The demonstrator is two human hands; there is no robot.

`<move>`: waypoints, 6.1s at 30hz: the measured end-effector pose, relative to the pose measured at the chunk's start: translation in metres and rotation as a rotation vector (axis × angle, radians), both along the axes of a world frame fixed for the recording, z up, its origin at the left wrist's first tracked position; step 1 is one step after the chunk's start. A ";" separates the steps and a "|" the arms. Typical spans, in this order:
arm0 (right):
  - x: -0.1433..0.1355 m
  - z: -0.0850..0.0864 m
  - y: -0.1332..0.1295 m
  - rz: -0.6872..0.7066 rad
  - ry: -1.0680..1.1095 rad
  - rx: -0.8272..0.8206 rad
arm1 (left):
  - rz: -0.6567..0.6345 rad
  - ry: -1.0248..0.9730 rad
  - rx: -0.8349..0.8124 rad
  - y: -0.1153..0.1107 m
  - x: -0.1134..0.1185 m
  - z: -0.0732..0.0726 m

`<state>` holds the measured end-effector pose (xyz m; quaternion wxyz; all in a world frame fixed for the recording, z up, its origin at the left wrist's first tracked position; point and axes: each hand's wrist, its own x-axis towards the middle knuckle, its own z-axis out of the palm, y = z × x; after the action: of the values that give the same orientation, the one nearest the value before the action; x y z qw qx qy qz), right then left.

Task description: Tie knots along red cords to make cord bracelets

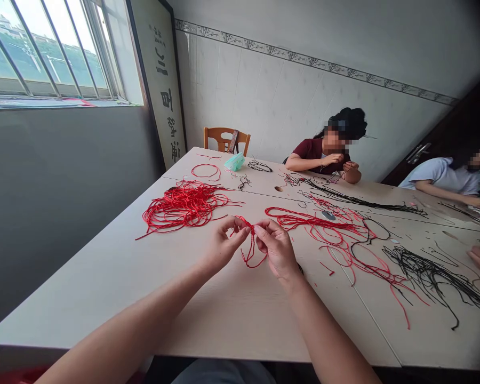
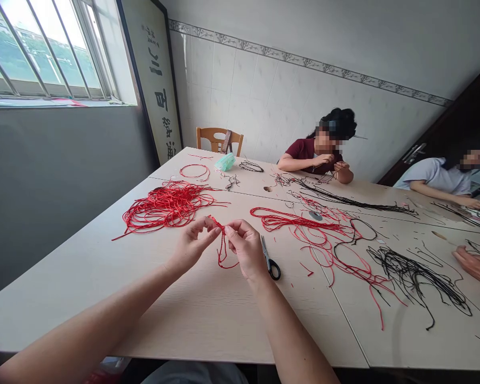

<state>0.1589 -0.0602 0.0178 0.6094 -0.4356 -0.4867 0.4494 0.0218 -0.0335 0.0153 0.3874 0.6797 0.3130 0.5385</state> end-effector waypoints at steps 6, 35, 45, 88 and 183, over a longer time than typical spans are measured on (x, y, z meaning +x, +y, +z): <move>-0.003 0.000 -0.002 -0.023 -0.041 0.020 | -0.003 0.004 -0.029 0.000 0.001 -0.001; 0.003 0.002 -0.006 -0.114 -0.570 0.285 | -0.247 -0.172 -0.230 0.004 0.002 -0.004; 0.013 0.002 -0.004 -0.251 -1.020 0.429 | -0.103 0.014 -0.042 0.006 0.001 -0.005; -0.006 -0.008 0.002 -0.284 -0.536 0.246 | -0.141 -0.268 -0.342 0.011 0.006 -0.011; -0.015 0.023 -0.022 -0.395 -0.924 0.402 | -0.542 -0.389 -0.277 0.016 -0.008 0.000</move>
<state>0.1435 -0.0822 0.0413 0.4759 -0.5460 -0.6894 -0.0140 0.0143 -0.0174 0.0154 0.6568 0.5640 0.1118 0.4879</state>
